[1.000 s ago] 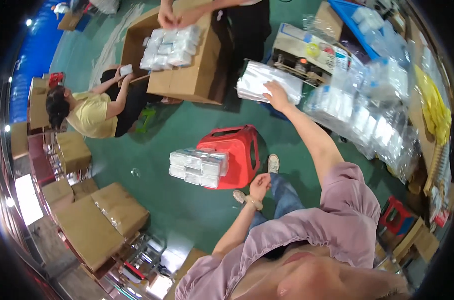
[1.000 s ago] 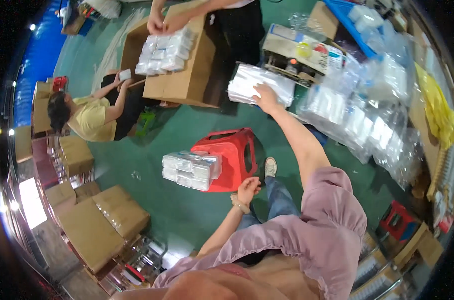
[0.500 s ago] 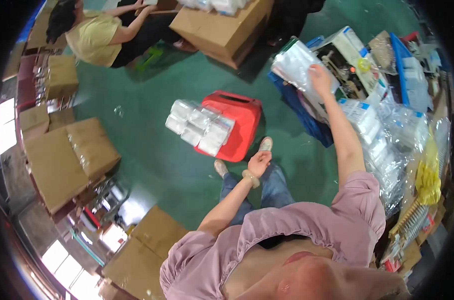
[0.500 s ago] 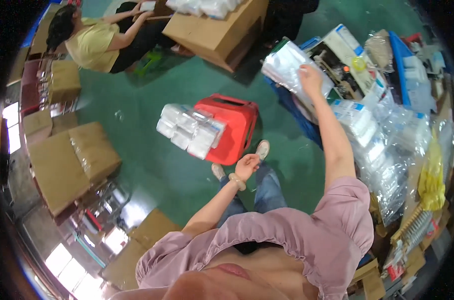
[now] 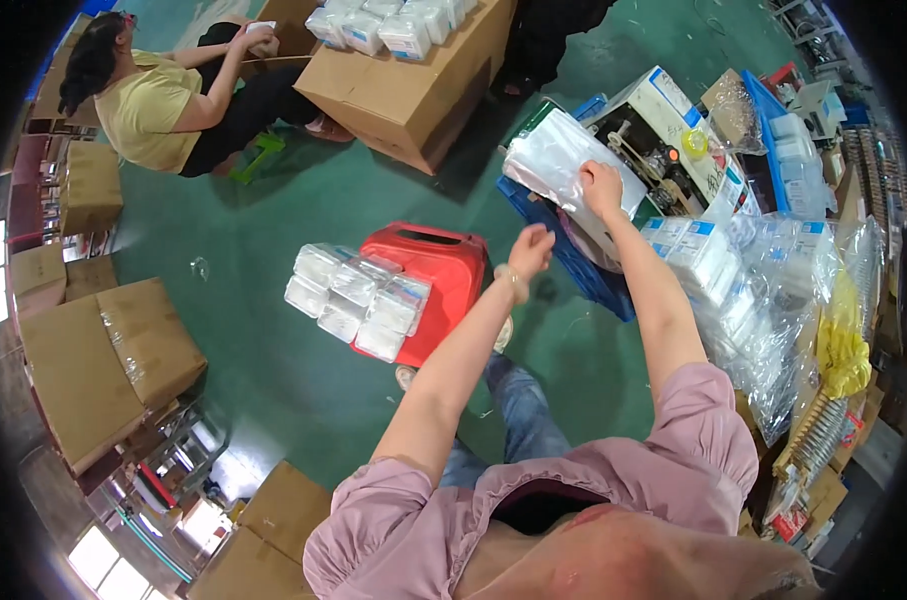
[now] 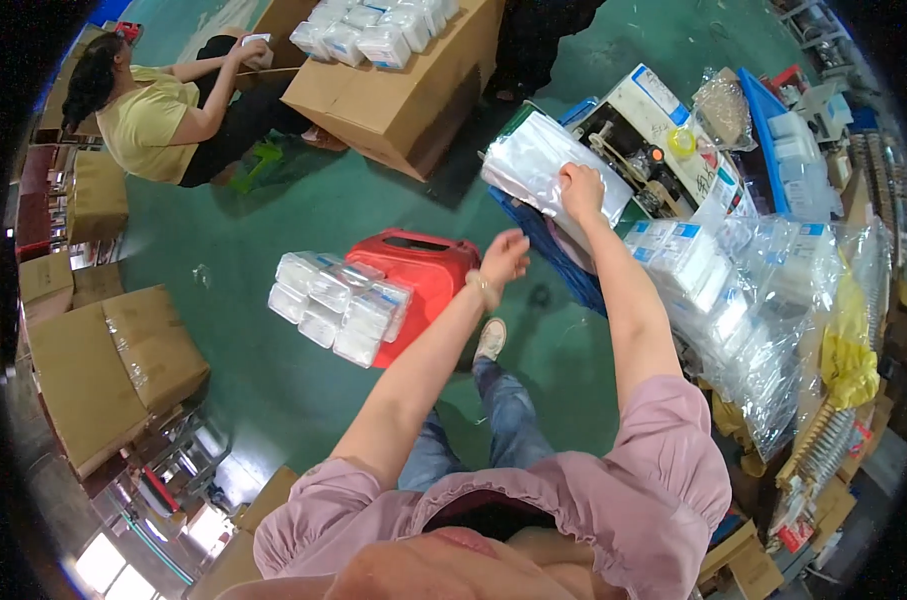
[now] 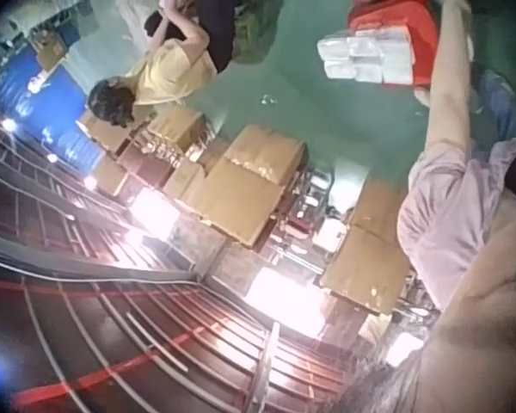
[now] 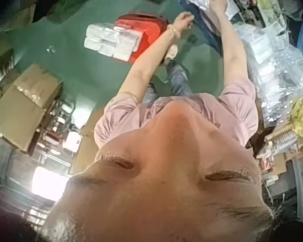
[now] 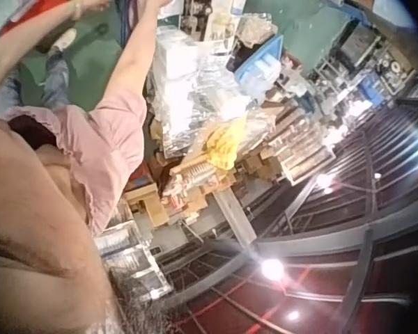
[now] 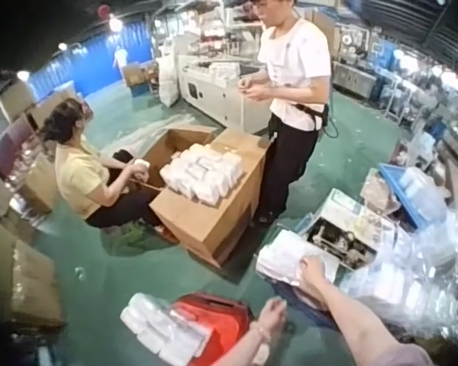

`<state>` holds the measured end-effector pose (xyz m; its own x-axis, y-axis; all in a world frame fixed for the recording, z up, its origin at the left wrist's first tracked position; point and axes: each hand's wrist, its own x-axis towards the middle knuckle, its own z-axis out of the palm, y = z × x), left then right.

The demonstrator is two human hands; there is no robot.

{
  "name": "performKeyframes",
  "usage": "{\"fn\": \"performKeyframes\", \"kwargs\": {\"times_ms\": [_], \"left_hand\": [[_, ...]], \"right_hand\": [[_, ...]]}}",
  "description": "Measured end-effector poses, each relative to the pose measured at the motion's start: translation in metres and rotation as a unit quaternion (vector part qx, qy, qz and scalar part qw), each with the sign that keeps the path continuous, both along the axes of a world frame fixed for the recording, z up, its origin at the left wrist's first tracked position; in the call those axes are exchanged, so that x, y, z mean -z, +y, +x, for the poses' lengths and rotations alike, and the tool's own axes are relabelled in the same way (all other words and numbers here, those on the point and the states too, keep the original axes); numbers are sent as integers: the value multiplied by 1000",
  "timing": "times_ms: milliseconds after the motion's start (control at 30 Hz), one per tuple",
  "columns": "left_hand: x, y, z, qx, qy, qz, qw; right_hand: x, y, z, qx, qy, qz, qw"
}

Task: Packing groups of small boxes into large plastic bags for distribution.

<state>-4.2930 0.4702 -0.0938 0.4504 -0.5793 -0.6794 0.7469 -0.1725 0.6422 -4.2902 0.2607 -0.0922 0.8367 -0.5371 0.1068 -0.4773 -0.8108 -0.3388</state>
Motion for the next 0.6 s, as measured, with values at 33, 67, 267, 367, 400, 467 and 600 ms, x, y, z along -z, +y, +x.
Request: {"fn": "performKeyframes", "kwargs": {"times_ms": [33,67,267,367,400,467,600], "left_hand": [[-4,-17,10,-14,8,-4,1000],[-8,-32,18,-27,17,-8,999],[3,-64,40,-56,102,-119,986],[4,-56,49,-82,119,-98,985],[-15,-68,37,-98,112,-53,988],[-42,-61,24,-112,12,16,994],[-132,-18,2,-152,-34,-303,940]], "right_hand": [[-3,-4,-4,4,5,-7,1000],[-12,-9,-9,26,-70,28,997],[-130,10,-36,71,-312,-7,947],[-190,20,-45,64,-440,35,895],[-210,12,-62,93,-460,46,882],[-244,25,-63,64,-527,154,833],[-271,40,-87,142,-507,272,805]]}}
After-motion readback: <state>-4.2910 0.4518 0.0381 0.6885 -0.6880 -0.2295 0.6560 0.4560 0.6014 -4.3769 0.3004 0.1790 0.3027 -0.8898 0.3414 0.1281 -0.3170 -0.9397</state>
